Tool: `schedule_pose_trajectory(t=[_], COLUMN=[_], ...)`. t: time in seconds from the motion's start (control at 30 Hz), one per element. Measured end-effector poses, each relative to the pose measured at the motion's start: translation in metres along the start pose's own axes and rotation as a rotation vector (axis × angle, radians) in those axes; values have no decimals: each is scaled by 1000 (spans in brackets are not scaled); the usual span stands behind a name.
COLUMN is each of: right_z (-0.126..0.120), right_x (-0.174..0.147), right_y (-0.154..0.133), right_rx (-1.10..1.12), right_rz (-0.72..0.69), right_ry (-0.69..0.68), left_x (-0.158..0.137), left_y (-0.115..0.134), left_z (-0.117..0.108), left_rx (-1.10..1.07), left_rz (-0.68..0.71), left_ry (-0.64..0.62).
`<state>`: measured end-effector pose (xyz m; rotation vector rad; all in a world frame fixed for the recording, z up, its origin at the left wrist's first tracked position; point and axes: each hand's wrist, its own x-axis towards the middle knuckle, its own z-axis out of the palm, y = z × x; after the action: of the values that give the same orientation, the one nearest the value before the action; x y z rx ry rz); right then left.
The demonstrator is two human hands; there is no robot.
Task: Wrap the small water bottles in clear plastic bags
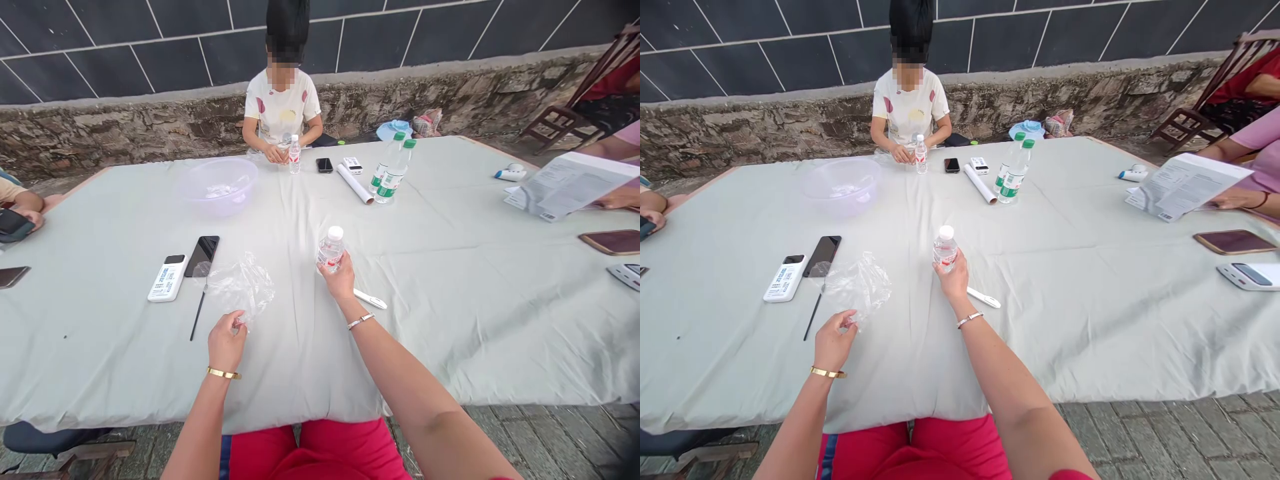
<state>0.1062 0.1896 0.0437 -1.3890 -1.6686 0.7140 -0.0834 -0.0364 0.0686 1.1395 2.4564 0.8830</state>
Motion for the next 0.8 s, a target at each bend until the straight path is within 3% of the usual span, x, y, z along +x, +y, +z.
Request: schedule_pose_trajectory(t=[0.17,0.27,0.4,0.47,0.57,0.63,0.7,0.8], right_z=[-7,-16,-31,-39,-45,-43,-38,-33], right_x=[-13,-33,-49,-53,-63,-74,-86,-100], right_y=[-5,-6,-23,-43,-84,-106,-116,-108], right_rx=[-64,-83,-32,49,319,576,787,808], right_rz=[-28,-162,-251,-302,-416,-374,-262,-76], right_ry=[55,139,57,-193,-832,-1171,-1423,-1639], left_x=[-6,-6,-9,-13,-24,-28,-27,-13], left_y=[4,8,22,36,65,82,92,89], left_z=[2,-1,-10,-18,-37,-52,-66,-80], left_rx=[112,201,300,250,-47,-263,-442,-650], left_rz=[62,117,155,203,337,364,297,91], left_ry=[-131,-258,-331,-407,-632,-727,-665,-360])
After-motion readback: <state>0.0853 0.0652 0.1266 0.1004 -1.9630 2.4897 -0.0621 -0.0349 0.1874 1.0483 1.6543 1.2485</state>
